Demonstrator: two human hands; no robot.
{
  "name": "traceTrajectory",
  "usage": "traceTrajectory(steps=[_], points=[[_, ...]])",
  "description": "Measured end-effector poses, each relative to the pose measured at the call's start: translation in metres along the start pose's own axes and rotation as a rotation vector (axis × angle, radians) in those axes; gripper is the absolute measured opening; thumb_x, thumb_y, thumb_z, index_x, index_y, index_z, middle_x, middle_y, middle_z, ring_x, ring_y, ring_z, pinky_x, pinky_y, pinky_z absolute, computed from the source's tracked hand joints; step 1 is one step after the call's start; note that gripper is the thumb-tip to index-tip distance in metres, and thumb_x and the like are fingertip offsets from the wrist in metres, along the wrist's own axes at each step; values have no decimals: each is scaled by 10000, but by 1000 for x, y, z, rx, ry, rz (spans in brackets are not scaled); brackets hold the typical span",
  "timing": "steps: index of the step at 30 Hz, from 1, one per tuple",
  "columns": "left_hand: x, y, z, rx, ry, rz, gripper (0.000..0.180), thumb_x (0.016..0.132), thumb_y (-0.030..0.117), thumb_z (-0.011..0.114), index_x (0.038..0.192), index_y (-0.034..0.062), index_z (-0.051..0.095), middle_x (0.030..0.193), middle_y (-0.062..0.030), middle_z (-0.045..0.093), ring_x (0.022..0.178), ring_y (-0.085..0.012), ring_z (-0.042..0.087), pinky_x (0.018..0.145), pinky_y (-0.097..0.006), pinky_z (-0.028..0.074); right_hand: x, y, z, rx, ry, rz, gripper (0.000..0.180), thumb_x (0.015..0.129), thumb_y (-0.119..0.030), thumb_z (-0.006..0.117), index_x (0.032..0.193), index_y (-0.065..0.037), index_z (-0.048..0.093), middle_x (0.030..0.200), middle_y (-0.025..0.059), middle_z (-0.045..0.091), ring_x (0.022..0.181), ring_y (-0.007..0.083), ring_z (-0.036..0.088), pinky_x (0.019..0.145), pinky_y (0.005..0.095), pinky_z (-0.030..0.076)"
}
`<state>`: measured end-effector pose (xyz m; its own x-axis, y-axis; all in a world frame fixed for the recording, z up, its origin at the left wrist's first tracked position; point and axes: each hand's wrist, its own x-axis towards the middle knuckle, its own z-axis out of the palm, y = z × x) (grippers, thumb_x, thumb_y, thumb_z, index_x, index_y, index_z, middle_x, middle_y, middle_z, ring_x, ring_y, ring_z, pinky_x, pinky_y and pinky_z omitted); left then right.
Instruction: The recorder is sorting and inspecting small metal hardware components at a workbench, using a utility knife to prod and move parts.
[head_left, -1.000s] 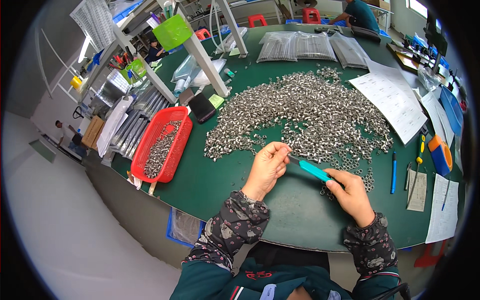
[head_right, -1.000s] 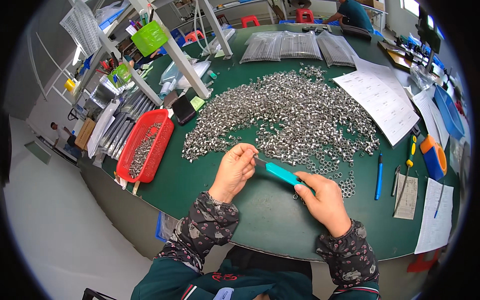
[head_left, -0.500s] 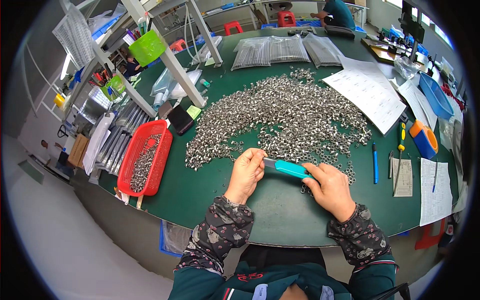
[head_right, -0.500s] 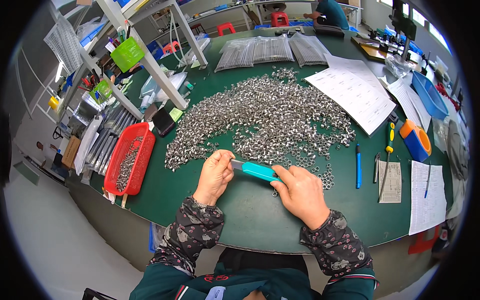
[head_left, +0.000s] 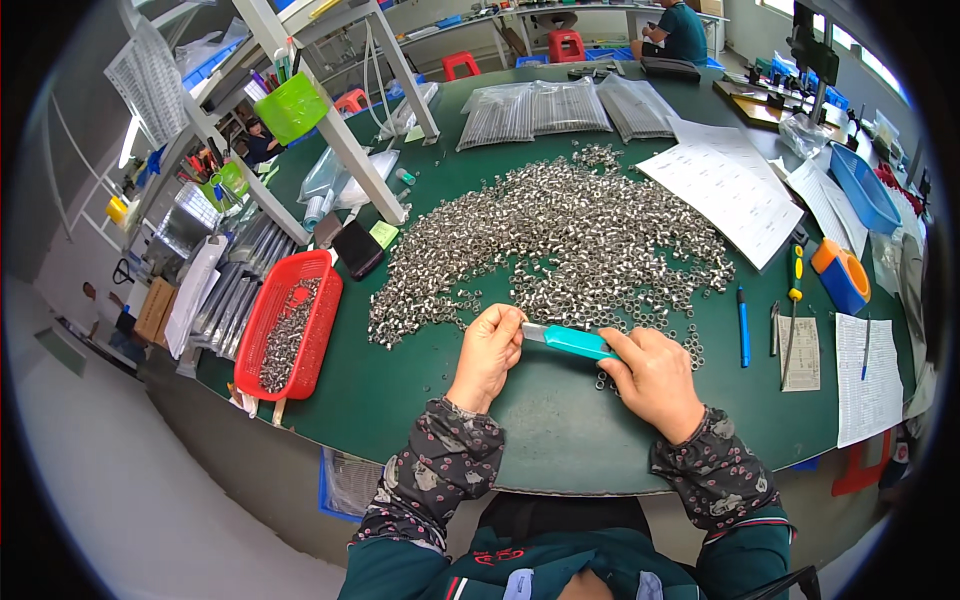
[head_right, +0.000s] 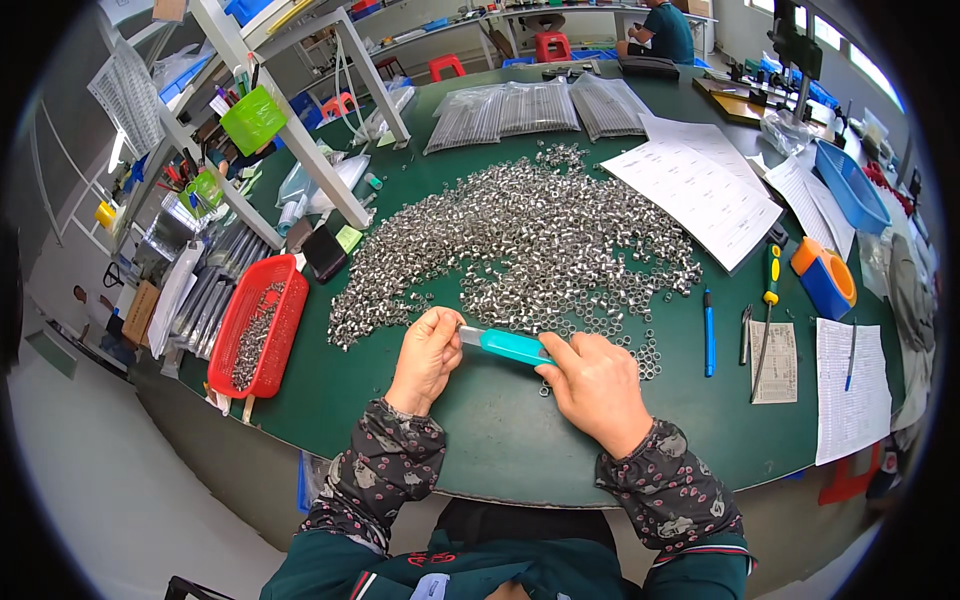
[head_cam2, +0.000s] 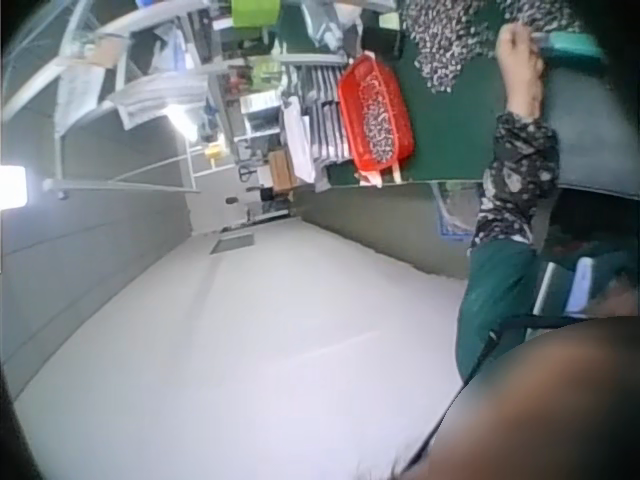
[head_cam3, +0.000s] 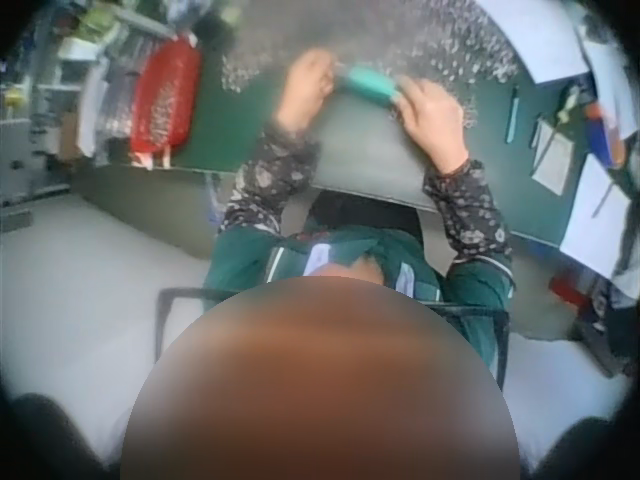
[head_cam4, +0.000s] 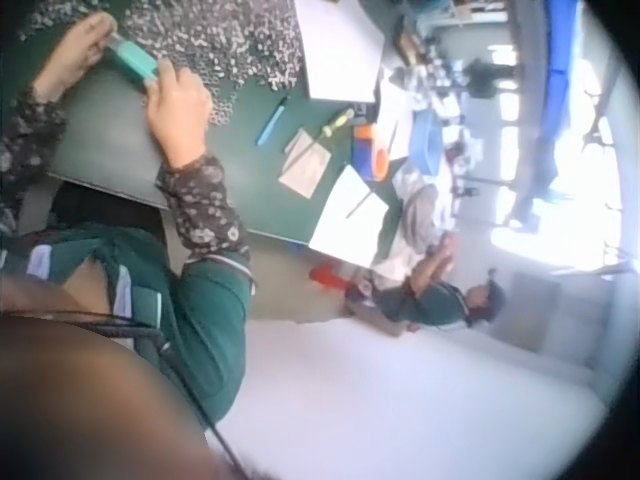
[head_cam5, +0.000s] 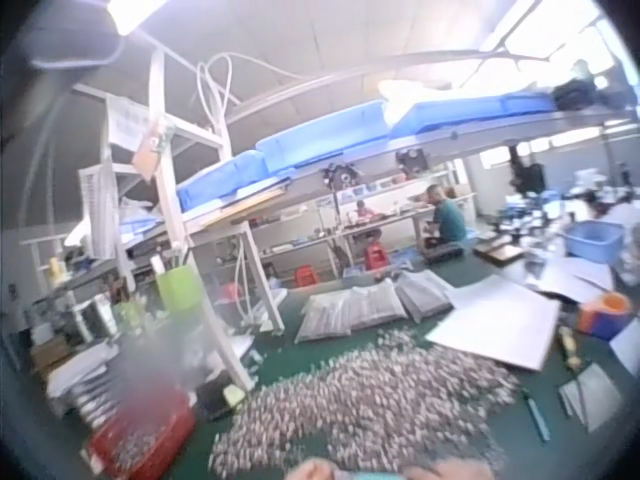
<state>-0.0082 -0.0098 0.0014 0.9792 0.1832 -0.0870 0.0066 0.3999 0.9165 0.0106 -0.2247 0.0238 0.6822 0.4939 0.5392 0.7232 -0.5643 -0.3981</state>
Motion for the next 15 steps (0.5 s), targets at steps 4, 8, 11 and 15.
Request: traceTrajectory(steps=[4, 8, 11, 15], points=[[0, -1, -1, 15, 3, 1, 164, 879, 202, 488, 792, 67, 520, 583, 31, 433, 410, -10, 285, 351, -156, 203, 0, 0, 1, -6, 8, -8, 271, 713, -183, 619, 971, -116, 574, 623, 62, 456, 598, 237, 491, 519, 355, 391], [-1, 1, 0, 38, 7, -3, 179, 879, 212, 488, 770, 71, 509, 578, 33, 427, 405, -10, 278, 348, -160, 199, 0, 1, 0, -9, 18, -20, 271, 707, -179, 621, 965, -111, 574, 624, 60, 457, 597, 236, 489, 523, 352, 390], [-1, 1, 1, 38, 2, -5, 194, 877, 224, 492, 749, 80, 499, 571, 37, 420, 402, -10, 275, 345, -161, 198, 1, 0, -1, -26, 27, -37, 270, 691, -176, 633, 945, -104, 572, 626, 57, 464, 601, 229, 499, 516, 349, 398], [-1, 2, 2, 66, 26, -13, 224, 876, 252, 494, 719, 92, 491, 552, 39, 410, 393, -10, 274, 341, -162, 196, 1, -1, -1, -47, 30, -47, 273, 677, -177, 645, 928, -102, 569, 626, 55, 467, 604, 222, 509, 510, 346, 404]])
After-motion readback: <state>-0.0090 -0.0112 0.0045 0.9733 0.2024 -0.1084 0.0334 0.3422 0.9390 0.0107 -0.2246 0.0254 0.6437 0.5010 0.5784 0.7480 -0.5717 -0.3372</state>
